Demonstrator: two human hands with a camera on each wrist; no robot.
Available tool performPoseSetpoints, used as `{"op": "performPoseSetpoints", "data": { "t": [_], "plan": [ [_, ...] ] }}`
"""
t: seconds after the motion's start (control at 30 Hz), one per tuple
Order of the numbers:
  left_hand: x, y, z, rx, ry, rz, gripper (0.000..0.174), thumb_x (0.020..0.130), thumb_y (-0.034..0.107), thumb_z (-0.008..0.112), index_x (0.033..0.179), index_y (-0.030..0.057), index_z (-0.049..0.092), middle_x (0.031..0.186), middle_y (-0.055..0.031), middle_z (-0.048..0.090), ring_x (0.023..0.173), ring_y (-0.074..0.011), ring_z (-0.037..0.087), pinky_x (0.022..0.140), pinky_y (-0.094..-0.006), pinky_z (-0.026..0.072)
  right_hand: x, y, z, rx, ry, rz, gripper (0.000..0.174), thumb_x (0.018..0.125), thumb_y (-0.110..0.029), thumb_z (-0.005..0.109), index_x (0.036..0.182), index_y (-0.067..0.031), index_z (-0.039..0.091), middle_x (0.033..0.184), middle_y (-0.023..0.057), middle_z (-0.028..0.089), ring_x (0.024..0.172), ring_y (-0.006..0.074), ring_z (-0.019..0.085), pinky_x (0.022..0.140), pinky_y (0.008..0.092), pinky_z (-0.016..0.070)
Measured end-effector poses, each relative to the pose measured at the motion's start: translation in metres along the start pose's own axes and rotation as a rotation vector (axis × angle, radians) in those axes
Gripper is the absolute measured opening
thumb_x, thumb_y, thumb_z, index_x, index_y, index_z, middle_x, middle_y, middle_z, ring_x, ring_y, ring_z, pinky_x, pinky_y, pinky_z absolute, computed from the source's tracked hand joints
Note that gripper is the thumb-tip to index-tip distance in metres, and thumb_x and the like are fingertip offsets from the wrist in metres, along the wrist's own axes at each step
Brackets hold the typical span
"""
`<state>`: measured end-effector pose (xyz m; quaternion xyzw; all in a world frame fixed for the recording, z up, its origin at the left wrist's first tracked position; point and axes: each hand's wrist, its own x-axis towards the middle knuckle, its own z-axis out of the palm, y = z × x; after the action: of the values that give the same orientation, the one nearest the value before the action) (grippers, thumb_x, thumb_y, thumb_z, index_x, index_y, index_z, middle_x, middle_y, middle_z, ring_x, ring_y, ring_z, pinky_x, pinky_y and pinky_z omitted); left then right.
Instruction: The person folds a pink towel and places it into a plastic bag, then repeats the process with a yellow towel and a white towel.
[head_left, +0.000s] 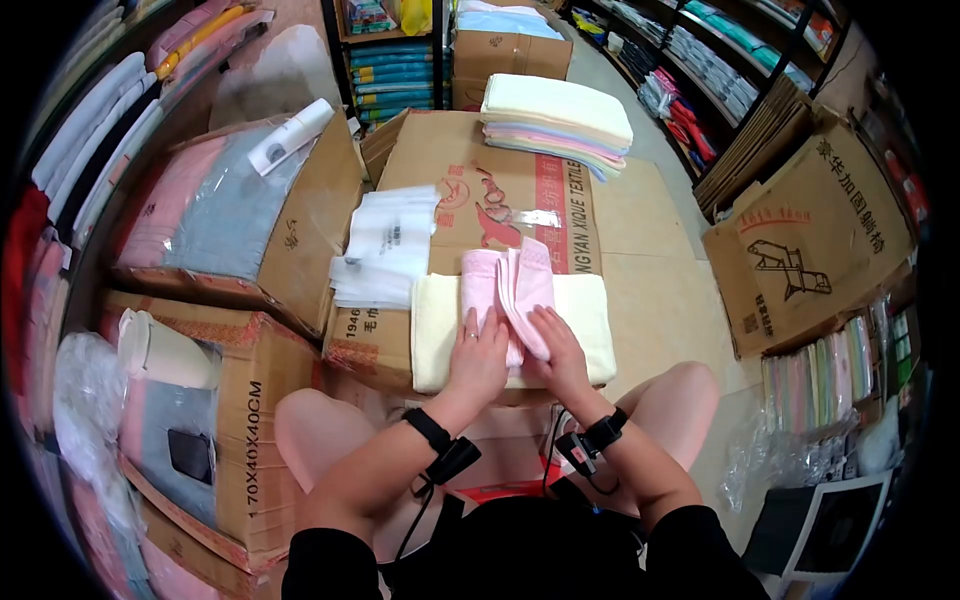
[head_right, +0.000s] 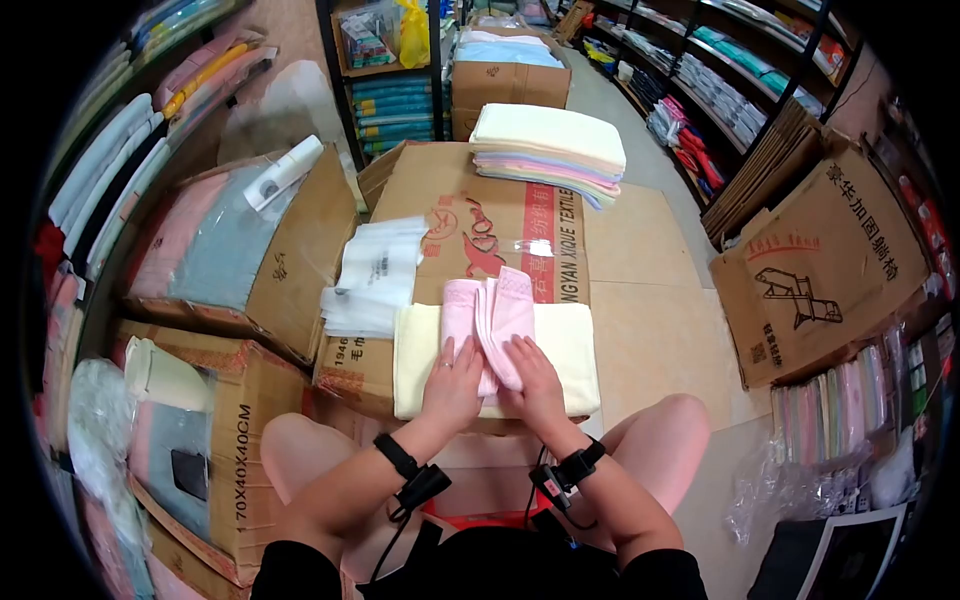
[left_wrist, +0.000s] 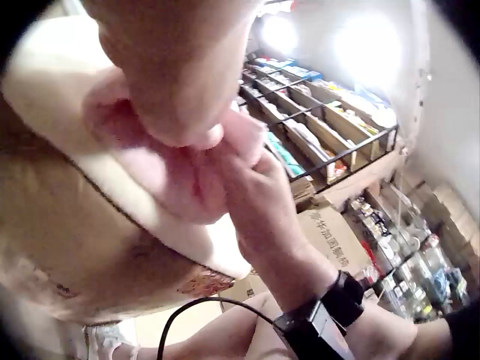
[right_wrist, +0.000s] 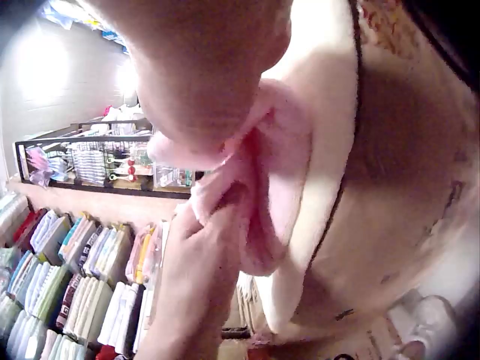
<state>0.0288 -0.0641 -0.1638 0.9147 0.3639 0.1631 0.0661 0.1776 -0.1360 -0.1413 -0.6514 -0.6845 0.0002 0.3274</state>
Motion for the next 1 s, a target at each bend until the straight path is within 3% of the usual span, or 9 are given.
{"op": "performPoseSetpoints", "data": {
  "t": [0.1,0.17,0.23,0.37,0.47,0.73,0.83,0.9,1.0],
  "plan": [
    [0.000,-0.006,0.003,-0.124,0.079,-0.018,0.063,0.067,0.009,0.065,0.125,-0.0026,0.043,0.131,-0.0213,0.043,0.123,-0.0404,0.039,0.102,-0.0424,0.0331,-0.004,0.009,0.018,0.267,0.149,0.159,0.049,0.076,0.005,0.053,0.125,-0.0023,0.048,0.120,0.0204,0.053,0.112,0.0328,0.051,0.096,0.0379,0.0404],
    [0.003,-0.006,-0.002,-0.543,0.281,-0.171,0.061,0.074,0.003,0.058,0.131,-0.0018,0.038,0.133,-0.0210,0.042,0.124,-0.0374,0.038,0.103,-0.0396,0.0329,-0.002,0.005,0.014,0.701,0.192,0.461,0.051,0.076,0.009,0.047,0.126,-0.0025,0.047,0.119,0.0202,0.054,0.113,0.0318,0.051,0.097,0.0364,0.0397],
    [0.004,-0.004,-0.004,-0.605,0.327,-0.171,0.057,0.078,-0.001,0.052,0.133,-0.0017,0.036,0.134,-0.0203,0.041,0.126,-0.0340,0.038,0.103,-0.0381,0.0321,-0.003,0.002,0.010,0.654,0.125,0.499,0.055,0.076,0.010,0.045,0.129,-0.0030,0.045,0.123,0.0199,0.052,0.116,0.0311,0.049,0.099,0.0361,0.0376],
    [0.003,0.004,-0.006,-0.808,0.408,-0.244,0.061,0.075,-0.002,0.049,0.134,-0.0011,0.034,0.136,-0.0208,0.039,0.127,-0.0349,0.036,0.105,-0.0389,0.0307,0.000,-0.007,0.018,0.275,0.166,0.180,0.060,0.070,0.007,0.053,0.129,-0.0032,0.045,0.125,0.0195,0.050,0.121,0.0314,0.045,0.102,0.0384,0.0348],
    [0.001,0.006,-0.009,-0.717,0.401,-0.105,0.062,0.074,0.000,0.049,0.134,-0.0007,0.034,0.136,-0.0207,0.038,0.128,-0.0363,0.034,0.106,-0.0397,0.0278,0.000,-0.007,0.034,-0.196,-0.122,-0.097,0.055,0.068,-0.013,0.060,0.121,0.0009,0.050,0.126,0.0189,0.049,0.125,0.0342,0.038,0.107,0.0474,0.0251],
    [0.003,-0.005,0.009,-0.396,0.107,0.139,0.057,0.083,0.025,0.055,0.133,0.0026,0.039,0.139,-0.0187,0.036,0.130,-0.0374,0.030,0.107,-0.0482,0.0200,-0.006,-0.009,0.011,-0.093,-0.280,-0.224,0.045,0.068,-0.017,0.061,0.109,0.0004,0.060,0.120,0.0197,0.052,0.122,0.0349,0.039,0.107,0.0483,0.0235],
    [0.006,-0.008,0.011,-0.398,0.109,0.158,0.057,0.086,0.035,0.053,0.132,0.0031,0.041,0.139,-0.0181,0.036,0.131,-0.0370,0.029,0.107,-0.0499,0.0193,0.008,-0.011,-0.021,-0.024,-0.611,-0.193,0.033,0.069,-0.017,0.062,0.098,-0.0039,0.066,0.113,0.0201,0.056,0.113,0.0309,0.049,0.100,0.0433,0.0347],
    [0.008,-0.010,0.010,-0.401,0.105,0.158,0.058,0.088,0.039,0.051,0.132,0.0031,0.041,0.139,-0.0178,0.035,0.131,-0.0366,0.029,0.107,-0.0512,0.0186,0.018,-0.003,-0.033,0.440,-0.650,0.215,0.021,0.071,-0.015,0.060,0.089,-0.0067,0.069,0.097,0.0177,0.063,0.090,0.0269,0.061,0.083,0.0368,0.0467],
    [0.006,-0.009,0.001,-0.175,0.027,0.180,0.073,0.080,0.049,0.057,0.134,0.0032,0.037,0.142,-0.0178,0.031,0.133,-0.0349,0.025,0.108,-0.0517,0.0162,0.024,0.017,-0.033,0.337,-0.389,0.351,0.018,0.077,-0.014,0.056,0.087,-0.0057,0.068,0.076,0.0132,0.066,0.068,0.0278,0.064,0.066,0.0351,0.0504]
  ]
}}
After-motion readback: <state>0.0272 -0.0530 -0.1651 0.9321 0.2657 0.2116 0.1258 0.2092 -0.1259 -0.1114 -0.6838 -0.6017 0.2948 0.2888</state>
